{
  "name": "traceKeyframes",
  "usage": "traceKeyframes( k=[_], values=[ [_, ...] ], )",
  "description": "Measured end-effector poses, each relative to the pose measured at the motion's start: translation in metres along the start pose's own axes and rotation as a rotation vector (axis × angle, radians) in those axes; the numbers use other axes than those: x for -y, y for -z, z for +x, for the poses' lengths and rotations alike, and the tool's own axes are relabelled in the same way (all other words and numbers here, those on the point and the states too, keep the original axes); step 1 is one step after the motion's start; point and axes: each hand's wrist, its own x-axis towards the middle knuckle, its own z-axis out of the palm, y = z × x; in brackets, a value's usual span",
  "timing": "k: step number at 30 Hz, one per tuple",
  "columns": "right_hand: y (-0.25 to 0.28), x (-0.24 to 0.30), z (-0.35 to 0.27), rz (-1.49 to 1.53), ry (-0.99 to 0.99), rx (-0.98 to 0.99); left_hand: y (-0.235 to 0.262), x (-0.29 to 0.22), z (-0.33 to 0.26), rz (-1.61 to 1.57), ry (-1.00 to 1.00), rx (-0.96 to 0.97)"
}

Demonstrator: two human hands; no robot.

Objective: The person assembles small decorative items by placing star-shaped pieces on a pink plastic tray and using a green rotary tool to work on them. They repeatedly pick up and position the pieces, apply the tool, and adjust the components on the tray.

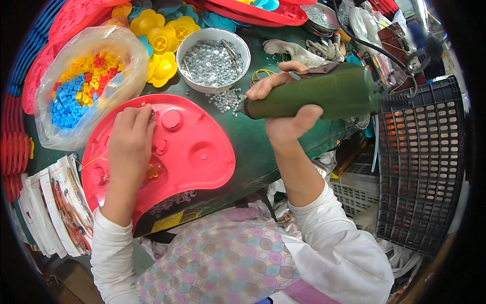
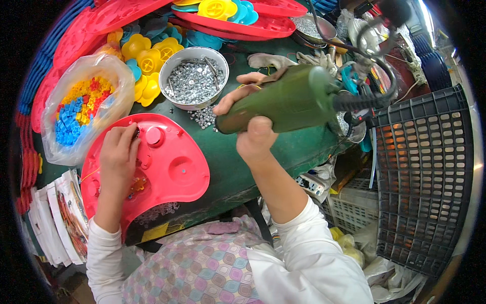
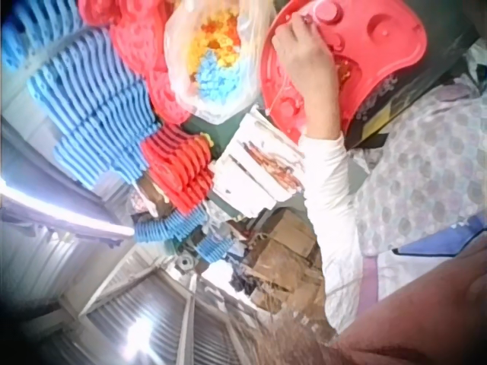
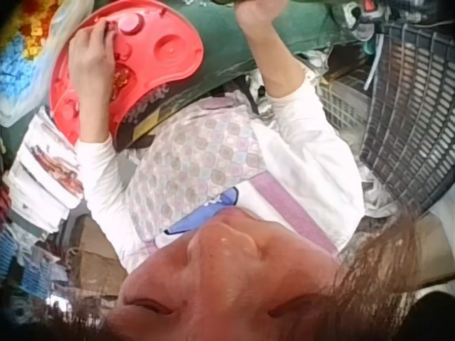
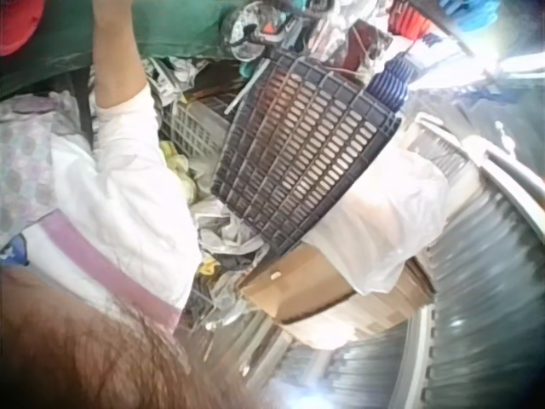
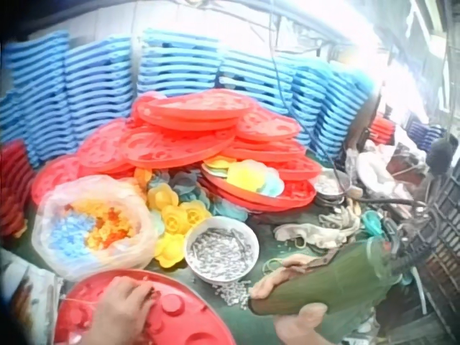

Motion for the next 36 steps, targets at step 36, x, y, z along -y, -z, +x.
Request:
traceKeyframes(
  k=[36],
  values=[
    [-0.045,0.039,-0.030,0.534,-0.061,0.152,0.014,-0.051,-0.022,-0.680,0.082,0.214]
  ],
)
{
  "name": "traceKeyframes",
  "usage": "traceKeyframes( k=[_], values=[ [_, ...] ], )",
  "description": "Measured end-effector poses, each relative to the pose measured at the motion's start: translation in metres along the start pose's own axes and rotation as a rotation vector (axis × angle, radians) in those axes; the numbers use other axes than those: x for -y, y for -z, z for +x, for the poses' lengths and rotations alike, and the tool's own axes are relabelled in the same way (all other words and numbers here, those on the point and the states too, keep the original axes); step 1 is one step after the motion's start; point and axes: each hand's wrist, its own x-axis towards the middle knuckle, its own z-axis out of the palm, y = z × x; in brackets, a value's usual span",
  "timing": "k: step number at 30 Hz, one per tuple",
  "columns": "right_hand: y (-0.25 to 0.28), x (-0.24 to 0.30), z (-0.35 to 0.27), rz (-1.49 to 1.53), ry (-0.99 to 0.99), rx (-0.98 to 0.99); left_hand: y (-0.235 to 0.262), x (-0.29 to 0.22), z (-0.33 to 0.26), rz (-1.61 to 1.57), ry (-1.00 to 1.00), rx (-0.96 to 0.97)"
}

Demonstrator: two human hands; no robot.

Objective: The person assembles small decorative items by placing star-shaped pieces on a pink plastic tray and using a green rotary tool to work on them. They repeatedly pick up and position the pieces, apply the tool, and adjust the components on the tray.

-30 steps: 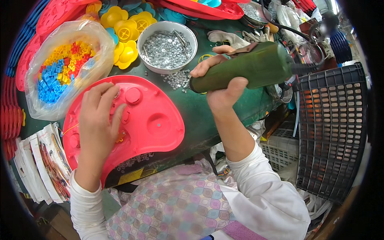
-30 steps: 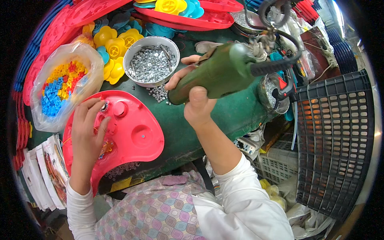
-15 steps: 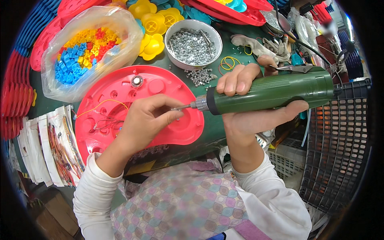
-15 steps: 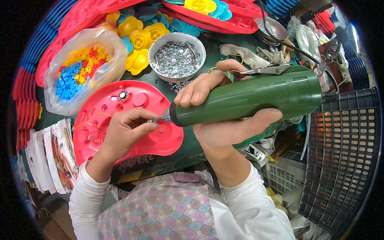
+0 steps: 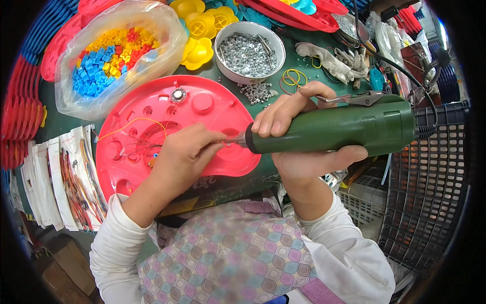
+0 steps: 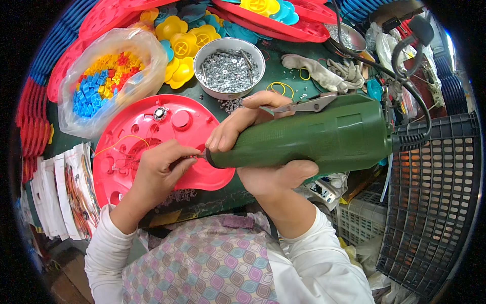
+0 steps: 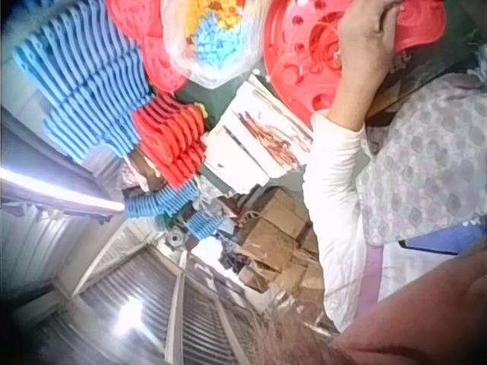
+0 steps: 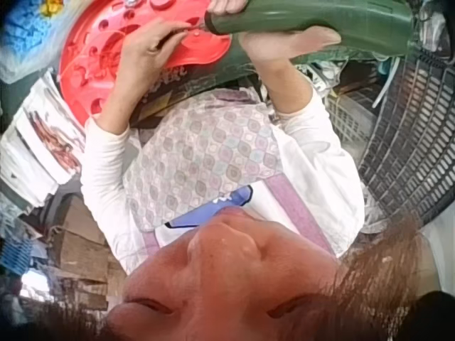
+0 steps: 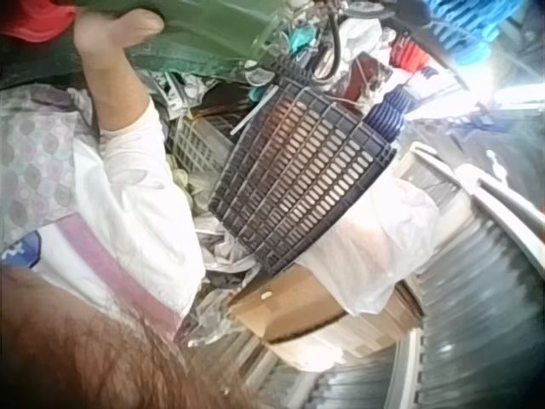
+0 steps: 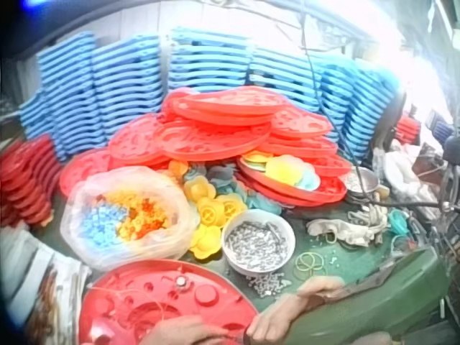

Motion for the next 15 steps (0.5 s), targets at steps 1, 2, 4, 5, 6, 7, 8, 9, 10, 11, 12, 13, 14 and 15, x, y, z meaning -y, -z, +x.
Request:
traceKeyframes(
  k=[1,2,4,5,6,7,8,9,10,11,12,13,14,15],
  values=[
    [0.0006,-0.0003,-0.0011,-0.001,-0.003,0.015,0.0002,0.0000,-0.0009,-0.008,-0.004,0.003],
    [0.0005,0.0002,-0.0013,0.003,-0.003,0.024,0.0005,-0.0001,-0.0017,-0.017,-0.008,0.005],
    [0.0004,0.0025,-0.0016,0.011,-0.001,0.035,0.0017,0.0004,-0.0018,0.154,-0.109,0.022],
    [-0.0006,0.0037,-0.0015,0.016,0.000,0.037,0.0023,0.0008,-0.0019,0.239,-0.160,0.030],
    [-0.0015,0.0052,-0.0015,0.022,0.000,0.040,0.0021,0.0015,-0.0025,0.255,-0.177,0.028],
    [-0.0027,0.0068,-0.0018,0.026,-0.002,0.042,0.0019,0.0023,-0.0031,0.270,-0.193,0.027],
    [-0.0035,0.0072,-0.0025,0.027,-0.008,0.042,0.0015,0.0027,-0.0036,0.286,-0.210,0.026],
    [-0.0044,0.0081,-0.0029,0.026,-0.014,0.042,0.0009,0.0024,-0.0035,0.276,-0.209,0.027],
    [-0.0063,0.0075,-0.0036,0.020,-0.025,0.041,0.0003,0.0021,-0.0034,0.266,-0.207,0.027],
    [-0.0071,0.0078,-0.0039,0.011,-0.028,0.050,-0.0004,0.0017,-0.0035,0.256,-0.206,0.027],
    [-0.0075,0.0077,-0.0044,0.004,-0.030,0.060,-0.0011,0.0016,-0.0039,0.264,-0.209,0.023],
    [-0.0072,0.0077,-0.0042,-0.007,-0.024,0.080,-0.0019,0.0016,-0.0044,0.273,-0.212,0.018],
    [-0.0070,0.0074,-0.0044,-0.012,-0.014,0.096,-0.0026,0.0015,-0.0048,0.281,-0.216,0.013],
    [-0.0066,0.0075,-0.0045,-0.020,-0.005,0.112,-0.0040,0.0012,-0.0050,0.309,-0.227,0.000]
  ],
)
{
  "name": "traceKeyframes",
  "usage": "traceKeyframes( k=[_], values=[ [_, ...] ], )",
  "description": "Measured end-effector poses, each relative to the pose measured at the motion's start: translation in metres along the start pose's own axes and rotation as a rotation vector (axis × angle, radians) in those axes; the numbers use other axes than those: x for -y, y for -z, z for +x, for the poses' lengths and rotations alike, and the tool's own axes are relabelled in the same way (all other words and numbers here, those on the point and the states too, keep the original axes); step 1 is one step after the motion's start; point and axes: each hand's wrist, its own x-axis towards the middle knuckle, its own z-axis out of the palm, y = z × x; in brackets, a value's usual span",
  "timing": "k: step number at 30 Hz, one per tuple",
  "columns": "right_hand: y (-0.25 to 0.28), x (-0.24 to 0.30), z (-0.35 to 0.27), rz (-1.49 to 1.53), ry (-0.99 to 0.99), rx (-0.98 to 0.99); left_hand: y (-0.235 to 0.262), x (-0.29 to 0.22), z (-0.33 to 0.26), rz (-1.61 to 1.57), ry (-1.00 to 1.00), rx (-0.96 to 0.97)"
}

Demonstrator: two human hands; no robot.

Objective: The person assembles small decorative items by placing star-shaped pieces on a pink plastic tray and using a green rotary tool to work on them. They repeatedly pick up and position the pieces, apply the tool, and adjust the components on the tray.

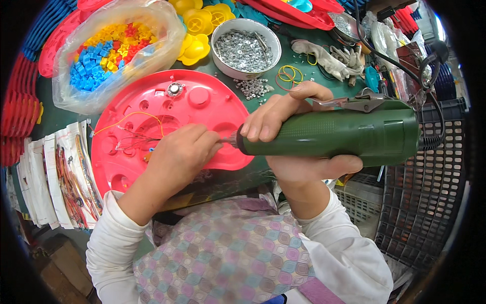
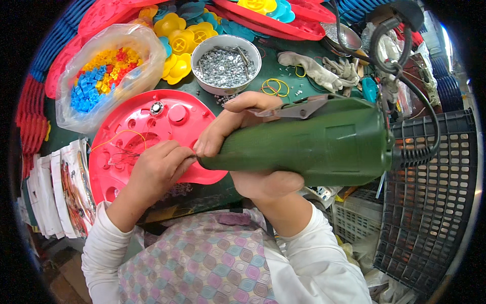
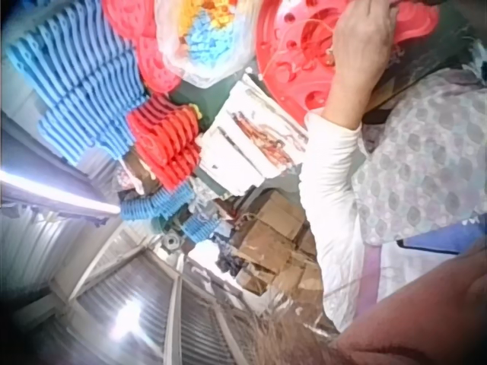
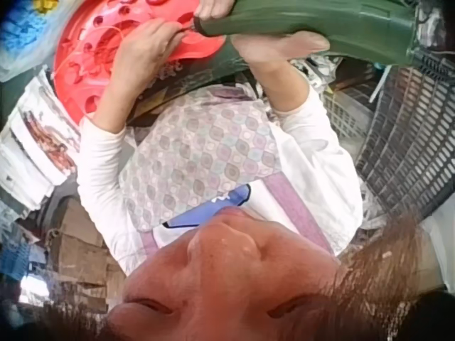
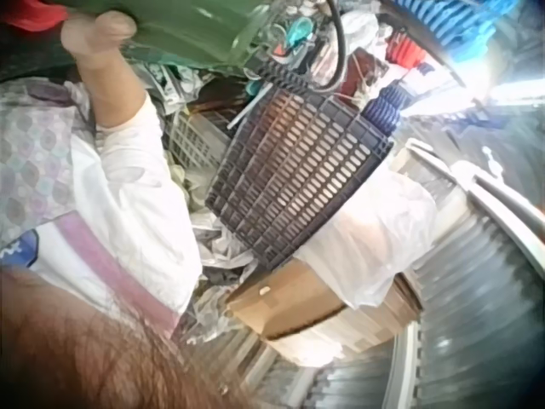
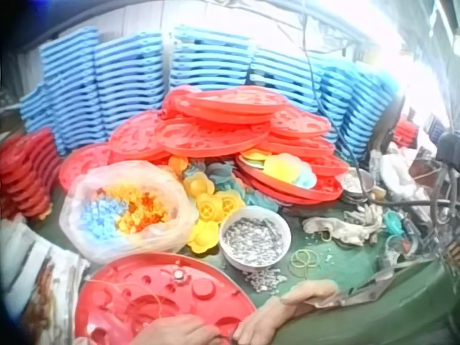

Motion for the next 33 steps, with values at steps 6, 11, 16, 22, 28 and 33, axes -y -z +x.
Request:
traceKeyframes(
  k=[6,11,16,22,28,33],
  values=[
    [0.000,0.001,-0.007,-0.124,-0.057,-0.015,0.000,-0.003,0.002,-0.002,-0.009,-0.046],
    [0.003,0.002,-0.012,-0.275,-0.189,-0.062,0.001,0.009,-0.003,-0.044,0.065,0.005],
    [0.006,-0.007,-0.012,-0.262,-0.209,-0.053,0.000,0.011,-0.002,-0.154,0.139,0.034],
    [0.004,-0.013,-0.007,-0.229,-0.233,0.005,-0.004,0.013,-0.003,-0.223,0.178,0.014],
    [0.016,-0.029,0.003,-0.147,-0.316,0.207,-0.005,0.014,-0.005,-0.212,0.214,0.028],
    [0.005,-0.021,0.002,-0.097,-0.260,-0.009,-0.009,0.011,-0.006,-0.184,0.195,-0.021]
  ],
)
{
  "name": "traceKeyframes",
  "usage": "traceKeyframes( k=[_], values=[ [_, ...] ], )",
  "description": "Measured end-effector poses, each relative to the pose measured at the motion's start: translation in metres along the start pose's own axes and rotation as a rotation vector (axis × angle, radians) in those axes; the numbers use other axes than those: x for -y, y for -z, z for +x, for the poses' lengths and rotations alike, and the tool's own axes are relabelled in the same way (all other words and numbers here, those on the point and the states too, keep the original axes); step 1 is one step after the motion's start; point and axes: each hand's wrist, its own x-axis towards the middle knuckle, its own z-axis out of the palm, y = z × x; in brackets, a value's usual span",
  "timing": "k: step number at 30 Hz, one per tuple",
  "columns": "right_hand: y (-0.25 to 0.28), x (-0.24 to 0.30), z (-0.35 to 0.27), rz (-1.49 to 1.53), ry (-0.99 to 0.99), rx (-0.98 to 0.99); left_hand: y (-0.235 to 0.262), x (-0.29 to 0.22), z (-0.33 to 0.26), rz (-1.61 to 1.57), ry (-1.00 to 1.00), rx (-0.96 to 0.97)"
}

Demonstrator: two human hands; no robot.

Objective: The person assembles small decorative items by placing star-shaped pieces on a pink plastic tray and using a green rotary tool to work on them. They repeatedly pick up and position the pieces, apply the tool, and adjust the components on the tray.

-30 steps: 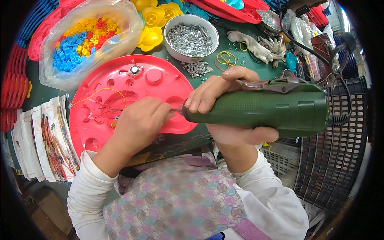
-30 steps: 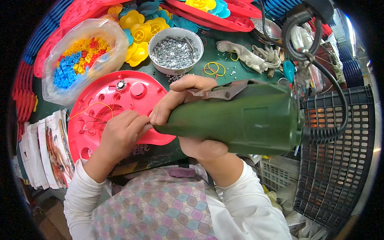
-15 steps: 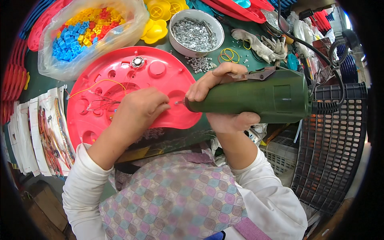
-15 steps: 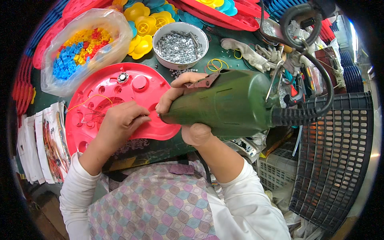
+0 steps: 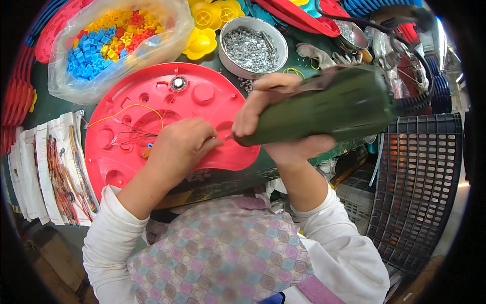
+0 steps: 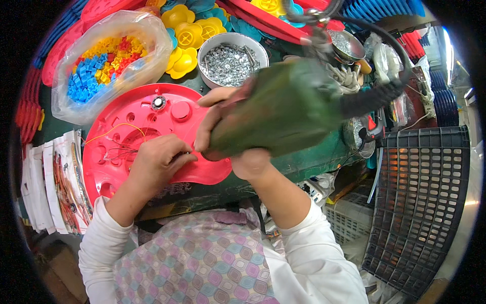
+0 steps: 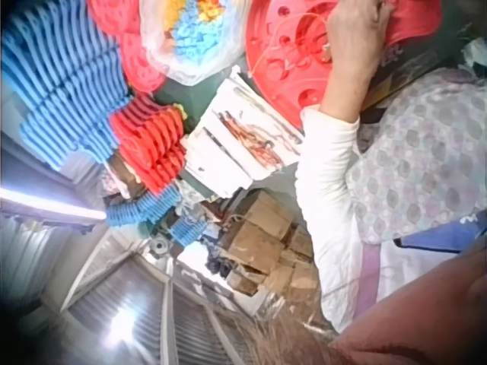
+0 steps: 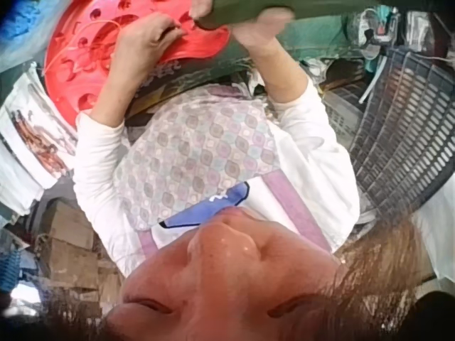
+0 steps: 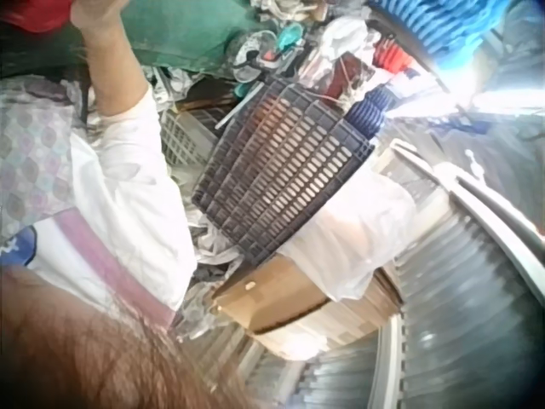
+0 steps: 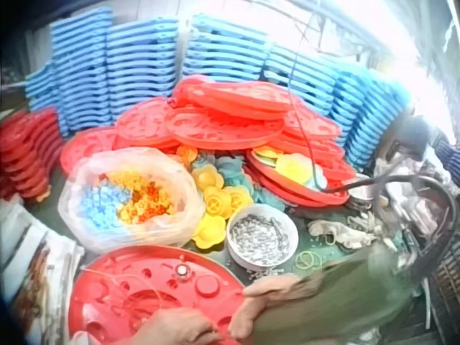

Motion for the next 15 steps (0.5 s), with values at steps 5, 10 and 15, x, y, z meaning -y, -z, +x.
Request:
traceKeyframes(
  k=[5,10,15],
  values=[
    [0.005,0.029,0.011,0.096,0.264,0.045,0.009,-0.006,0.003,0.060,-0.046,0.018],
    [0.017,0.049,0.002,0.107,0.372,-0.173,0.023,-0.022,0.062,0.090,-0.122,-0.010],
    [0.027,0.055,-0.012,0.065,0.329,-0.225,0.004,-0.008,0.109,0.153,-0.056,0.014]
  ],
)
